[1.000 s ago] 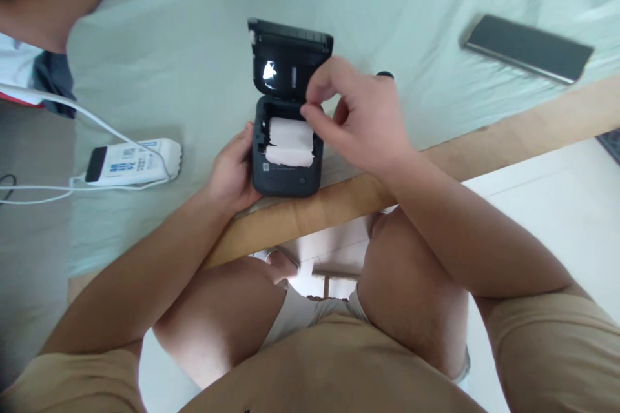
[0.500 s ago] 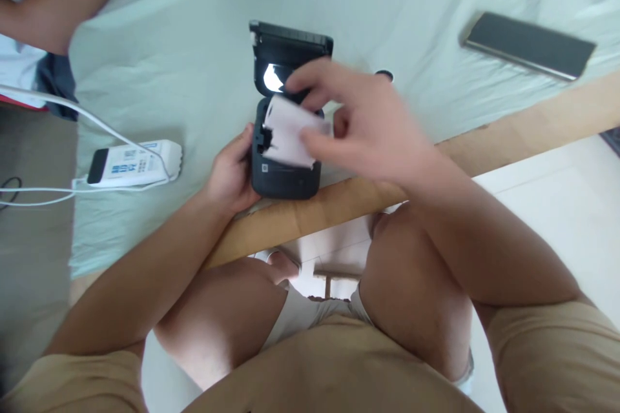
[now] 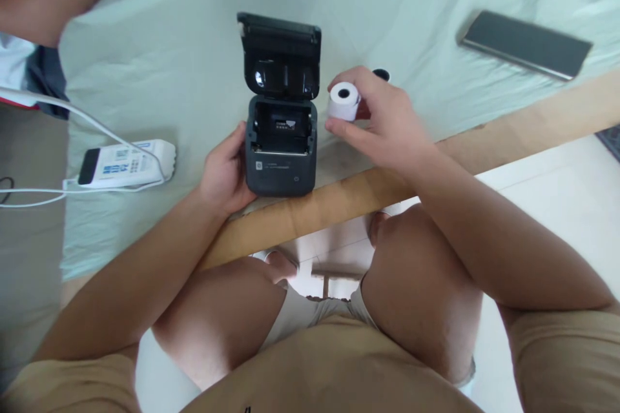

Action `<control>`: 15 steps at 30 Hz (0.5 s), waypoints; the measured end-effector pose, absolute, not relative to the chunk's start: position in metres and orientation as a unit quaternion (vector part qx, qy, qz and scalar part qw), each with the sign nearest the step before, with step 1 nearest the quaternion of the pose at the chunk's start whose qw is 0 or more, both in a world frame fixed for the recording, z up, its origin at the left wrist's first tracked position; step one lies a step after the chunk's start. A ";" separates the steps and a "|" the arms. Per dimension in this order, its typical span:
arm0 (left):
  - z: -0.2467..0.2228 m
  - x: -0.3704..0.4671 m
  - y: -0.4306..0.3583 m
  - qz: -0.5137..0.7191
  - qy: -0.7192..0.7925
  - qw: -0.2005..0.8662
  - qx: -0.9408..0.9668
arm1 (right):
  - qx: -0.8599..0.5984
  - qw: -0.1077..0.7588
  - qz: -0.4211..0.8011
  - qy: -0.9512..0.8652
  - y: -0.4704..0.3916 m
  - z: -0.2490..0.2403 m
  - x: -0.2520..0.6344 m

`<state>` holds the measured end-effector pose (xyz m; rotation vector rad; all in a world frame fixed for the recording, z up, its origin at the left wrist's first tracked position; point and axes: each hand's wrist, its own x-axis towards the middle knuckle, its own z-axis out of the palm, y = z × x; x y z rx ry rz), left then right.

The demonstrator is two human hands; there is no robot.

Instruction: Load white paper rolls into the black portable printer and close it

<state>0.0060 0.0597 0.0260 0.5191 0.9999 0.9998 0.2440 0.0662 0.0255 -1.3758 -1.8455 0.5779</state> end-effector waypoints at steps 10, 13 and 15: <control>0.020 0.001 0.060 0.440 0.452 0.731 0.260 | -0.507 0.413 0.056 -0.754 0.051 0.041 0.257; 0.022 0.001 0.060 0.438 0.465 0.726 0.254 | -0.556 0.415 0.014 -0.720 0.061 0.039 0.271; 0.023 0.001 0.060 0.440 0.478 0.722 0.239 | -0.595 0.361 0.060 -0.715 0.073 0.032 0.276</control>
